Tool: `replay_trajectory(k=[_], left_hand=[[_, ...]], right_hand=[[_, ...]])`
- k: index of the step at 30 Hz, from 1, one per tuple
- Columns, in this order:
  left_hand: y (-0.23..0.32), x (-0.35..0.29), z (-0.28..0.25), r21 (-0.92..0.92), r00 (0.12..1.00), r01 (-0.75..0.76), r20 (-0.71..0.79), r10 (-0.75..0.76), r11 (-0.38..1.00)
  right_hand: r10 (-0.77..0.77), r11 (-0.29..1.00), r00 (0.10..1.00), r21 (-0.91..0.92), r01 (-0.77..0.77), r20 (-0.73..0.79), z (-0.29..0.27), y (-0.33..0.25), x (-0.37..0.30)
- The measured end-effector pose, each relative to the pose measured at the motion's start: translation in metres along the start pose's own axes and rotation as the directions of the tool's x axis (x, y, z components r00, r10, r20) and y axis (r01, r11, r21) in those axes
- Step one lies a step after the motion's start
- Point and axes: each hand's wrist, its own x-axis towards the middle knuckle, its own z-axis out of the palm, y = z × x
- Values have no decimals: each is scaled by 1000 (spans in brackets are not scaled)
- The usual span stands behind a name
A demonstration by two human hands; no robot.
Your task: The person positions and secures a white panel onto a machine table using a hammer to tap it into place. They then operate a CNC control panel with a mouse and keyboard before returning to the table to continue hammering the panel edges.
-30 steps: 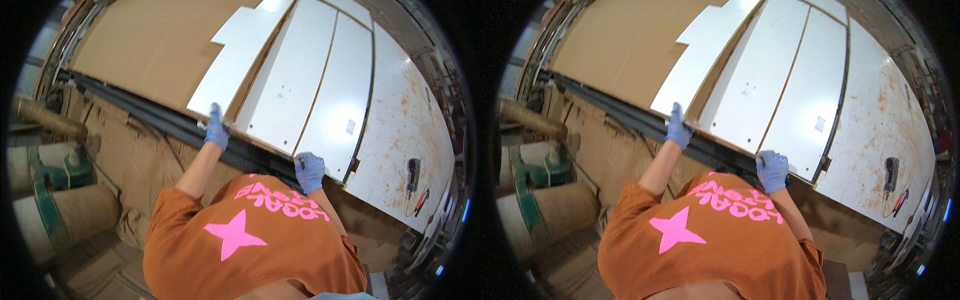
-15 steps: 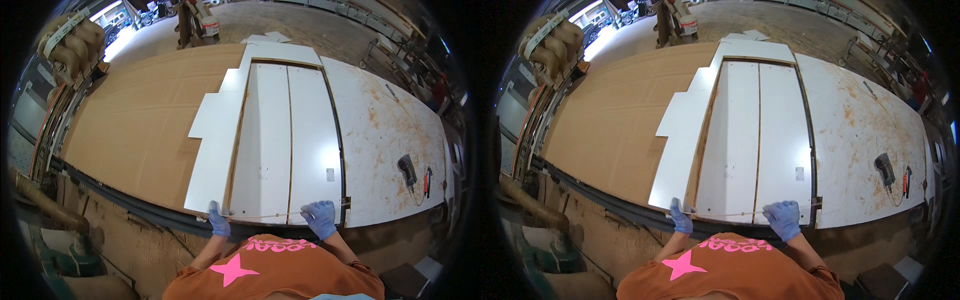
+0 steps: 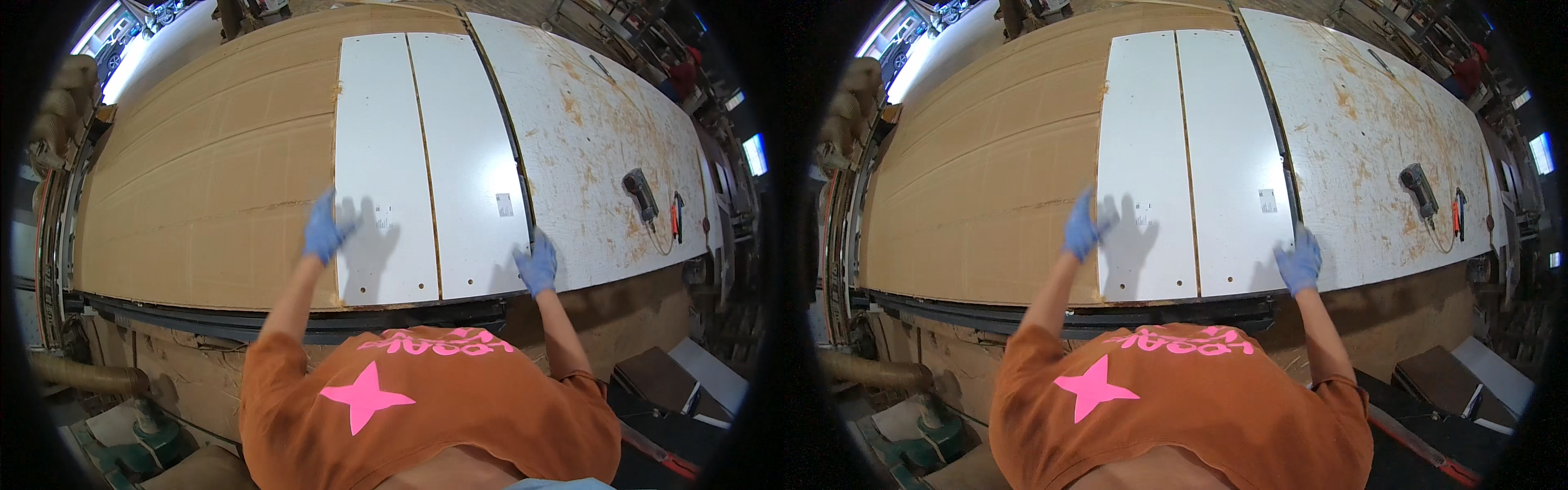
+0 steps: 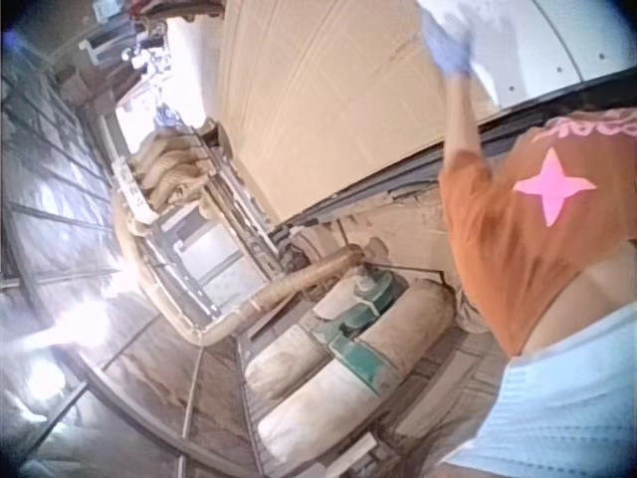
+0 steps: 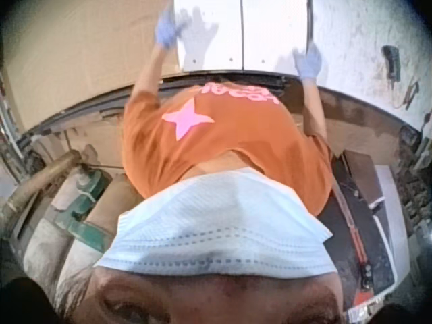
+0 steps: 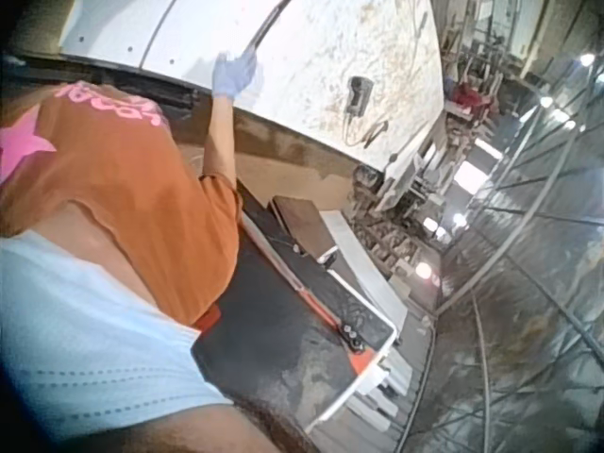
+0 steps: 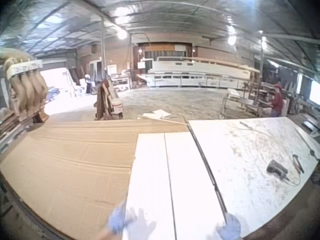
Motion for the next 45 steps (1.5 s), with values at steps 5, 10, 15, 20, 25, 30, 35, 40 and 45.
replay_trajectory(k=[5,10,15,20,25,30,35,40,45], left_hand=[[-28,-120,42,540,894,-438,343,287,719],[-57,-126,55,540,880,-471,229,416,697],[-58,-124,52,543,846,-523,234,480,657],[-61,-126,52,550,861,-496,212,462,672],[-58,-139,56,554,920,-384,161,357,739],[3,-121,88,405,829,-556,208,519,726],[117,-41,196,-3,464,-851,464,755,525],[196,17,311,-46,26,-996,618,785,70],[179,25,350,-185,-137,-983,706,694,-5]], right_hand=[[228,932,972,279,-232,49,65,55,-50],[243,969,970,41,-243,16,50,12,-51],[258,959,961,147,-242,-99,49,17,-48],[290,869,957,413,-271,18,66,44,-46],[214,924,976,334,-188,-44,61,38,-52],[309,889,951,363,-280,-22,61,33,-52],[348,895,938,300,-330,-7,54,40,-53],[369,922,929,134,-364,-13,50,10,-53],[503,863,860,-8,-504,81,33,-9,-43]])
